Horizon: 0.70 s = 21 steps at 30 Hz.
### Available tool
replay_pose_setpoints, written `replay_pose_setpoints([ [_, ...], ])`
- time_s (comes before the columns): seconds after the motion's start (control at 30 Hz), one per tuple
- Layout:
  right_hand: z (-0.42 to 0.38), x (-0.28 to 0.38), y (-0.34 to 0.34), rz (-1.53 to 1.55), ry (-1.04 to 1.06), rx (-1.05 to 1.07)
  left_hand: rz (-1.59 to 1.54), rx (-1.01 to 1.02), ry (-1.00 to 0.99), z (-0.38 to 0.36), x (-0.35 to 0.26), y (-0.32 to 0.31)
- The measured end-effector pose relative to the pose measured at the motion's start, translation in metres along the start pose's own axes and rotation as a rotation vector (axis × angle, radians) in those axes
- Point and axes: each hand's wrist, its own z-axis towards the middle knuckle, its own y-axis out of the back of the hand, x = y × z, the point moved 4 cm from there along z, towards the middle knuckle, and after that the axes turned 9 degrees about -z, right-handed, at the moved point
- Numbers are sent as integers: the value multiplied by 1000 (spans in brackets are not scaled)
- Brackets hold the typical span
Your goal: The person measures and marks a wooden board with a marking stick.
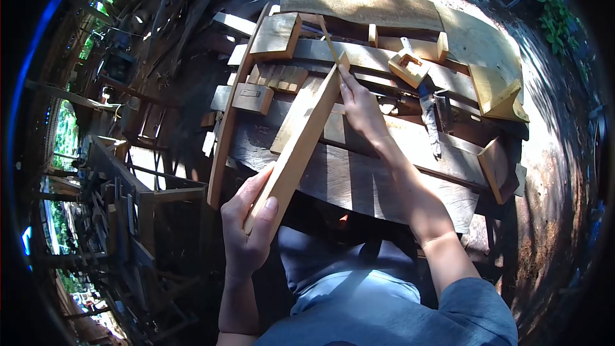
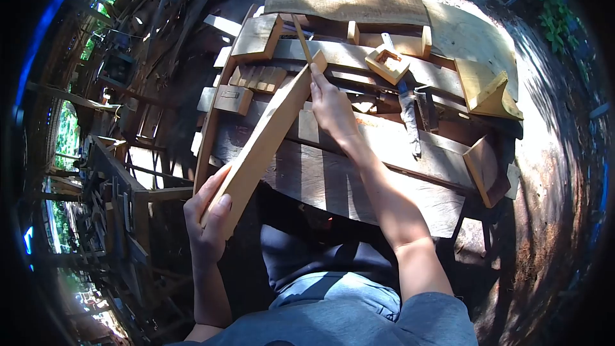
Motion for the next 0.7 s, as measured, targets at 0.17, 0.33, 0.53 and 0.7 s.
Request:
replay_pose_setpoints([
  [0.17,-78,27,8,-10,115,40,29,20,-45,3,-1,0],
  [0.33,-15,14,18,-72,-230,263,48,45,-52,3,0,-1],
  [0.53,-54,22,13,-68,35,138,42,14,-53,6,2,5],
  [0.7,-23,14,21,-69,-32,156,17,29,-60,7,-3,4],
])
